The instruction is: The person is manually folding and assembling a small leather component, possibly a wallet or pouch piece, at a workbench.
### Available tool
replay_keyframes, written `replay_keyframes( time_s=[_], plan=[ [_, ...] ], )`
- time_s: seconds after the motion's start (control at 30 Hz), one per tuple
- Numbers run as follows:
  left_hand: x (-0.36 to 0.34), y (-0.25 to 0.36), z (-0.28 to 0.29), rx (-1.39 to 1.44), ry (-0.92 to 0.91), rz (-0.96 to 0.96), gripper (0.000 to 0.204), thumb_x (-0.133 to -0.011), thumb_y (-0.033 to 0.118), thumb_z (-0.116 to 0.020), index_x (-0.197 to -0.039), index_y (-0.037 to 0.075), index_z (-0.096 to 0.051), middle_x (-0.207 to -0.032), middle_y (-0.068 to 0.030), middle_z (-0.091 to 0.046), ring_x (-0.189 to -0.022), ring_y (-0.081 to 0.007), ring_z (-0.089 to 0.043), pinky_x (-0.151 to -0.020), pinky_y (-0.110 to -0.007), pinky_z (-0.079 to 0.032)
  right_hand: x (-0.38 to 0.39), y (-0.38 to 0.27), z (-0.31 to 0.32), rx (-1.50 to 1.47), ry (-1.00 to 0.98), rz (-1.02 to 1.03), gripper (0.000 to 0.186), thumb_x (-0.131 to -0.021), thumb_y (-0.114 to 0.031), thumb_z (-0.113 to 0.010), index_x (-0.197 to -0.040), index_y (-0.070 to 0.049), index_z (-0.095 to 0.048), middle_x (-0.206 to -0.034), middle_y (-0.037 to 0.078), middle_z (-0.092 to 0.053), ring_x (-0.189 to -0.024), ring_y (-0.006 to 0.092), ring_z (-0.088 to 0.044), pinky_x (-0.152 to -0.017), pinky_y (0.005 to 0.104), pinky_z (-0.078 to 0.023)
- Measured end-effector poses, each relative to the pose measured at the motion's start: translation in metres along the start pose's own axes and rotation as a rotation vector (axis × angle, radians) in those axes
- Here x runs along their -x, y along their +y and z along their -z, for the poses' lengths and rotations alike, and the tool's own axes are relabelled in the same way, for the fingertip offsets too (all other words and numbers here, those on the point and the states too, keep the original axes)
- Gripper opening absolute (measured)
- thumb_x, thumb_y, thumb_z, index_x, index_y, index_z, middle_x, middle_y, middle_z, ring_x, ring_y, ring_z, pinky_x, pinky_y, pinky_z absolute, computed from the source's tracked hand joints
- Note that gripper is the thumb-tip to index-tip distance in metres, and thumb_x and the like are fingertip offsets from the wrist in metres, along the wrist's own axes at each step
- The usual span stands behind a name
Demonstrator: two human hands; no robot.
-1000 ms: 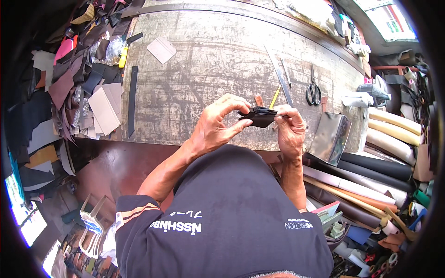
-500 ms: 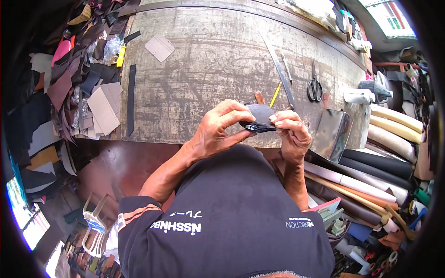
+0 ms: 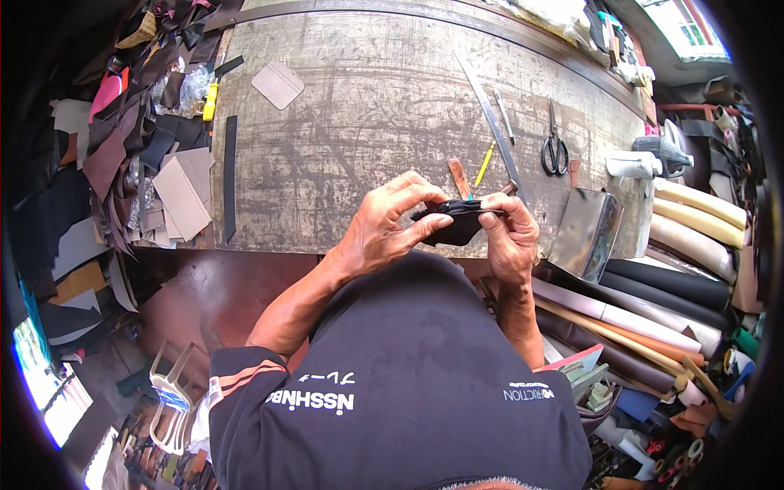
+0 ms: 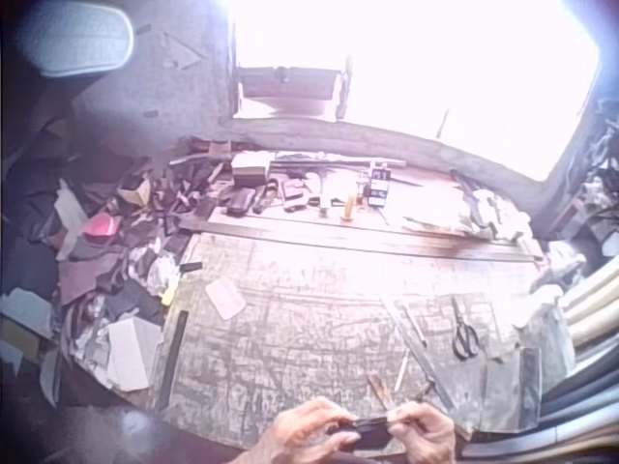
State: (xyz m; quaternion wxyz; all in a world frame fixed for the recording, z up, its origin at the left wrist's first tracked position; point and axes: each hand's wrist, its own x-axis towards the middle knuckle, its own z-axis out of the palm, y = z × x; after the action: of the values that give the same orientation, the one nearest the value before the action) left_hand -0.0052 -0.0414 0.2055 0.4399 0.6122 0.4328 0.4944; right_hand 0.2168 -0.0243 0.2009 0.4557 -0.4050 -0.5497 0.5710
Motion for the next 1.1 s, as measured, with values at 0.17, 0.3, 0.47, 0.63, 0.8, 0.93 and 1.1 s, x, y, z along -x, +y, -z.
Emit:
replay_keyframes(
  time_s=[0.17, 0.3, 0.47, 0.63, 0.8, 0.93, 1.1],
  plan=[
    [-0.002, -0.002, 0.000, 0.001, 0.016, 0.090, 0.024, -0.086, 0.016, -0.075, -0.100, -0.001, -0.066, -0.089, -0.0110, -0.064, -0.081, -0.0216, -0.065, -0.074, -0.033, -0.051, -0.001, -0.001, -0.003, -0.066, 0.033, -0.158, 0.012, -0.093, -0.003, -0.067, -0.105, -0.001, -0.065, -0.098, 0.001, -0.065, -0.087, 0.0066, -0.056, -0.081, 0.0216, -0.044],
    [-0.005, -0.009, -0.006, 0.217, 0.028, 0.450, 0.019, -0.092, 0.018, -0.068, -0.098, 0.000, -0.065, -0.086, -0.0037, -0.064, -0.079, -0.0107, -0.060, -0.072, -0.028, -0.049, -0.010, -0.002, -0.011, -0.179, 0.063, -0.348, 0.011, -0.094, -0.006, -0.067, -0.104, -0.002, -0.065, -0.097, 0.001, -0.066, -0.089, 0.0066, -0.057, -0.082, 0.0219, -0.045],
    [-0.013, -0.054, -0.008, 0.504, 0.011, 0.631, 0.015, -0.097, 0.017, -0.064, -0.100, 0.003, -0.066, -0.090, 0.0007, -0.066, -0.082, -0.0041, -0.058, -0.074, -0.022, -0.048, -0.019, 0.006, -0.015, -0.207, 0.059, -0.443, 0.010, -0.096, -0.010, -0.065, -0.103, -0.002, -0.065, -0.098, 0.001, -0.067, -0.086, 0.0064, -0.061, -0.080, 0.0215, -0.048],
    [-0.014, -0.063, -0.007, 1.021, -0.003, 0.637, 0.043, -0.103, 0.037, -0.053, -0.119, -0.001, -0.060, -0.111, -0.0093, -0.067, -0.095, -0.0150, -0.067, -0.088, -0.029, -0.055, -0.020, 0.034, -0.009, -0.561, 0.199, -0.445, 0.013, -0.098, -0.011, -0.061, -0.109, -0.005, -0.060, -0.101, 0.006, -0.069, -0.087, 0.0127, -0.067, -0.082, 0.0267, -0.054],
    [0.022, -0.066, -0.007, 1.211, 0.032, 0.703, 0.059, -0.105, 0.045, -0.041, -0.132, -0.007, -0.049, -0.116, -0.0170, -0.065, -0.103, -0.0226, -0.066, -0.089, -0.042, -0.056, -0.014, 0.056, 0.007, -0.670, 0.357, -0.502, 0.017, -0.102, -0.016, -0.054, -0.117, -0.006, -0.055, -0.116, 0.006, -0.065, -0.110, 0.0203, -0.062, -0.100, 0.0441, -0.048],
    [0.043, -0.067, -0.014, 1.134, 0.059, 0.542, 0.057, -0.101, 0.032, -0.057, -0.140, -0.006, -0.041, -0.119, -0.0183, -0.062, -0.107, -0.0250, -0.065, -0.090, -0.042, -0.057, -0.004, 0.064, 0.013, -0.690, 0.379, -0.519, 0.019, -0.104, -0.017, -0.051, -0.119, -0.007, -0.054, -0.119, 0.007, -0.064, -0.114, 0.0218, -0.061, -0.101, 0.0466, -0.047],
    [0.044, -0.039, -0.033, 0.758, 0.265, 0.519, 0.055, -0.087, 0.001, -0.073, -0.132, -0.003, -0.042, -0.117, -0.0161, -0.060, -0.106, -0.0185, -0.063, -0.090, -0.033, -0.057, 0.007, 0.063, 0.009, -0.698, 0.353, -0.480, 0.018, -0.104, -0.017, -0.051, -0.119, -0.008, -0.053, -0.120, 0.008, -0.064, -0.115, 0.0222, -0.061, -0.102, 0.0462, -0.047]
  ],
)
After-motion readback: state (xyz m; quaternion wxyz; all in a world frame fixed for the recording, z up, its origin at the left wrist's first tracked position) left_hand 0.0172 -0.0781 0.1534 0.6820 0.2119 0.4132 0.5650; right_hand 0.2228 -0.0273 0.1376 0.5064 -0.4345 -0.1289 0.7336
